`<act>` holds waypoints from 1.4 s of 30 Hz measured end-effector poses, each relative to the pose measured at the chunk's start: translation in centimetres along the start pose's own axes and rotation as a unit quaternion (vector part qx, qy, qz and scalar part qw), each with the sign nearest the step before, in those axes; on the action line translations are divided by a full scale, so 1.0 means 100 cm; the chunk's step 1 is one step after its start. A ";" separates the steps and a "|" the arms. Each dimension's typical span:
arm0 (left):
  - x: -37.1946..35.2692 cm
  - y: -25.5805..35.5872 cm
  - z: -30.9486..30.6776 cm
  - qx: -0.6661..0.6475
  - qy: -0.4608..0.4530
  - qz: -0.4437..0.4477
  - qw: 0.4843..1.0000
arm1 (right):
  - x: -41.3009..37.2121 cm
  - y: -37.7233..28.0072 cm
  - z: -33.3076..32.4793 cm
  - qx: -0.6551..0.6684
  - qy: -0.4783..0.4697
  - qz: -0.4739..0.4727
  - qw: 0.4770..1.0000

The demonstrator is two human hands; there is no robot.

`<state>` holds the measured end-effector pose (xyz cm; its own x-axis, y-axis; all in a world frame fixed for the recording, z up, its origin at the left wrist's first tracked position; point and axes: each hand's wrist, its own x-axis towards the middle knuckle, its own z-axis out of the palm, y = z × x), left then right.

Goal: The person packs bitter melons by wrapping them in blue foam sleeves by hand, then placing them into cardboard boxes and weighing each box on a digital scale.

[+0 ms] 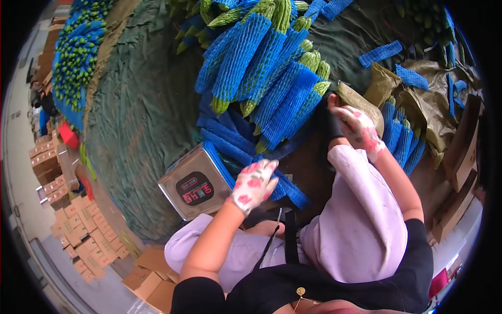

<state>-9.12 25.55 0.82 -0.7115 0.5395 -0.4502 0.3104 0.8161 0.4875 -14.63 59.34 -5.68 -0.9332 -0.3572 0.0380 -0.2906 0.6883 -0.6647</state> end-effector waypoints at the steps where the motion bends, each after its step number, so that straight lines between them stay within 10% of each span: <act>1: -0.017 0.003 -0.010 0.006 -0.035 0.004 0.999 | 0.018 -0.009 0.005 -0.025 0.048 -0.070 0.996; 8: -0.074 -0.005 -0.024 -0.030 -0.030 -0.098 0.994 | 0.100 0.003 0.071 -0.229 -0.126 -0.171 0.950; 12: -0.066 -0.015 -0.021 -0.030 -0.023 -0.058 0.998 | 0.099 0.011 0.019 0.019 0.261 -0.014 0.965; 14: -0.061 -0.020 -0.020 -0.060 -0.005 -0.058 0.996 | 0.087 0.045 -0.023 0.353 0.319 0.143 0.868; 20: -0.027 -0.026 -0.028 -0.059 -0.029 -0.060 0.996 | 0.012 0.178 -0.128 0.337 0.554 0.444 0.618; 24: 0.006 -0.017 -0.026 -0.056 0.000 -0.024 0.998 | -0.027 0.277 -0.104 0.186 0.428 0.489 0.737; 34: 0.108 0.086 -0.050 -0.020 0.013 0.079 0.997 | -0.012 0.310 -0.081 0.219 0.373 0.582 0.688; 36: 0.116 0.101 -0.051 -0.109 0.045 0.073 0.990 | -0.011 0.304 -0.080 0.259 0.445 0.574 0.636; 38: 0.124 0.105 -0.039 -0.267 0.088 0.048 0.958 | -0.007 0.251 -0.078 0.347 0.604 0.345 0.629; 41: 0.144 0.126 -0.027 -0.554 0.087 -0.009 0.828 | -0.013 0.120 -0.062 0.417 0.514 0.180 0.727; 42: 0.154 0.137 -0.026 -0.604 0.090 -0.002 0.792 | -0.014 0.097 -0.041 0.230 0.502 0.052 0.832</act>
<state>-17.52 44.47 2.48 -0.8233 0.4097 -0.3928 -0.4445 -0.0348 0.8951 -17.05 69.14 -9.13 -0.7217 0.5556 0.4127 -0.3007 0.2854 -0.9100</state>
